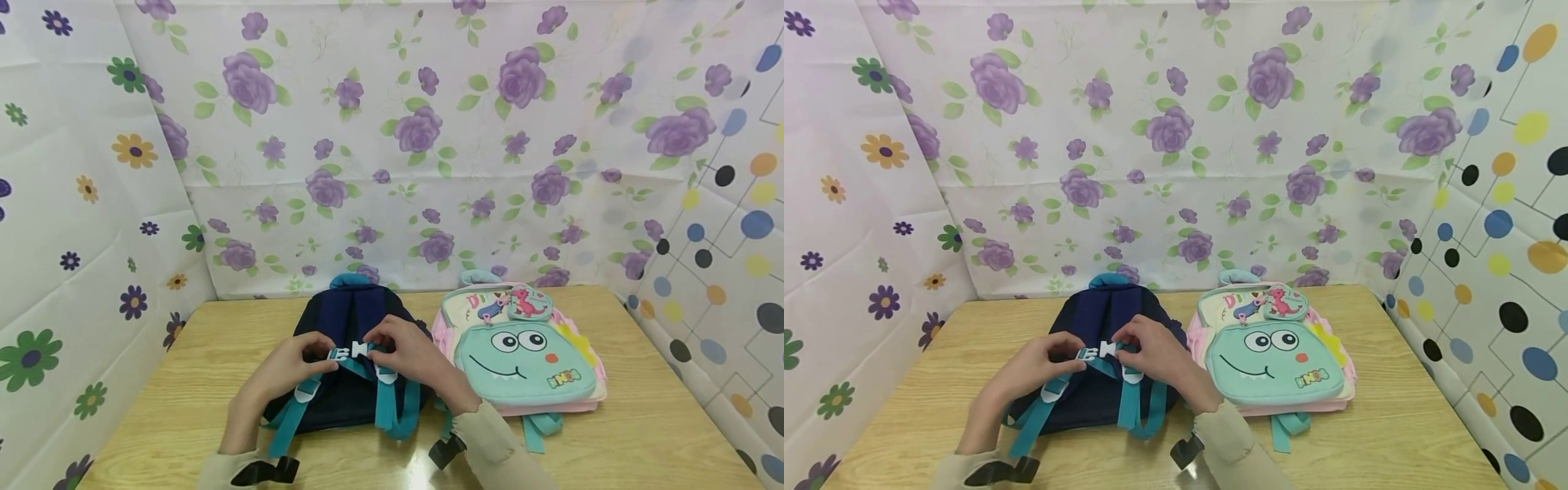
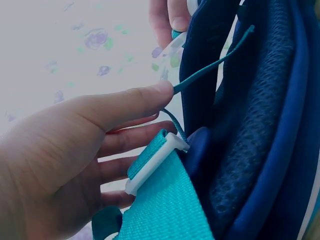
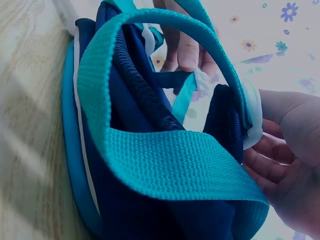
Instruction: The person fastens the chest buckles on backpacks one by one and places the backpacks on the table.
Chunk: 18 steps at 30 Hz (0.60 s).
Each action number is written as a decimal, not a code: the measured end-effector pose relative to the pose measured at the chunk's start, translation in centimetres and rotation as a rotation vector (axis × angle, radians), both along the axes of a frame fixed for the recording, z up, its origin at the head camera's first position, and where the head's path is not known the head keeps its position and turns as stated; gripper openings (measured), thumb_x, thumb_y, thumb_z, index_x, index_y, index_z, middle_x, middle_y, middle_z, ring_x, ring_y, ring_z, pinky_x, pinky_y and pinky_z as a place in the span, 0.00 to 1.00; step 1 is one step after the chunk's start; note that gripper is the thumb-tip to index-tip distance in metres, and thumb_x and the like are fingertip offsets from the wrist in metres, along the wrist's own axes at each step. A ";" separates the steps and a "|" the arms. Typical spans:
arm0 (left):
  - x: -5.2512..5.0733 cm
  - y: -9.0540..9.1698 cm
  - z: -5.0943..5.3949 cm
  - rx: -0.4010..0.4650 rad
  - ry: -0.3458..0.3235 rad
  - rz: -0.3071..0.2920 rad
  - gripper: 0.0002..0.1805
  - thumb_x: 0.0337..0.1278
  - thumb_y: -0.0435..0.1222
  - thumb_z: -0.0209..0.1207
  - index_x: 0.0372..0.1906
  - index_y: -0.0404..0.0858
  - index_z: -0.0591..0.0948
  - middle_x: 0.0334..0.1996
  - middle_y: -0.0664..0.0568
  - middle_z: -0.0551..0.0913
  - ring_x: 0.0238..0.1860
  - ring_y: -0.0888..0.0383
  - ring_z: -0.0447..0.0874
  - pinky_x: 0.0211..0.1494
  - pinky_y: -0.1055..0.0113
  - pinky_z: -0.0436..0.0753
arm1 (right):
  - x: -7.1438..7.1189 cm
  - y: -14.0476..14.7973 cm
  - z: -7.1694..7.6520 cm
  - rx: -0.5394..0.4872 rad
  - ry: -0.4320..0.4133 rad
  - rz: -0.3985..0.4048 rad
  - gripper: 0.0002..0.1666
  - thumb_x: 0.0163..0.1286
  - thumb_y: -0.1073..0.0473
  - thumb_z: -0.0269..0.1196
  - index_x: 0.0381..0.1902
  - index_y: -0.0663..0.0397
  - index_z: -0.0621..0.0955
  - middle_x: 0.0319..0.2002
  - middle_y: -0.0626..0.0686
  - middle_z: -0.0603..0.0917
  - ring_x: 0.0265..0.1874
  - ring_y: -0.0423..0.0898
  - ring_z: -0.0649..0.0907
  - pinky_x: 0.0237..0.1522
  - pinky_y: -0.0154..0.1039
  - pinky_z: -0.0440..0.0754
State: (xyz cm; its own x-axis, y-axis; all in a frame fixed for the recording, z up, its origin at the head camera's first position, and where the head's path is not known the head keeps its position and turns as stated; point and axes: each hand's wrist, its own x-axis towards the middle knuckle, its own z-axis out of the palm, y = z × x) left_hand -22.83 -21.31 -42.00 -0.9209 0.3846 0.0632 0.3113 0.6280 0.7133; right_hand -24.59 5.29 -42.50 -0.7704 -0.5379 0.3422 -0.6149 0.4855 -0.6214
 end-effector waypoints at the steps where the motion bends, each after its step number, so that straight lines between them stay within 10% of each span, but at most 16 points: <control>1: 0.0 0.1 0.0 -0.003 0.003 0.002 0.12 0.59 0.46 0.67 0.46 0.49 0.83 0.37 0.57 0.84 0.40 0.58 0.80 0.44 0.67 0.79 | 0.0 0.0 0.0 0.000 0.001 0.002 0.11 0.67 0.57 0.68 0.47 0.48 0.86 0.40 0.45 0.80 0.38 0.40 0.80 0.41 0.34 0.81; 18: 0.1 0.4 -0.1 -0.037 0.025 0.063 0.13 0.57 0.49 0.68 0.43 0.50 0.83 0.34 0.59 0.83 0.35 0.59 0.80 0.40 0.67 0.78 | 0.3 -0.8 -0.3 0.035 -0.003 0.013 0.11 0.67 0.57 0.68 0.47 0.49 0.86 0.40 0.46 0.80 0.38 0.43 0.81 0.40 0.30 0.79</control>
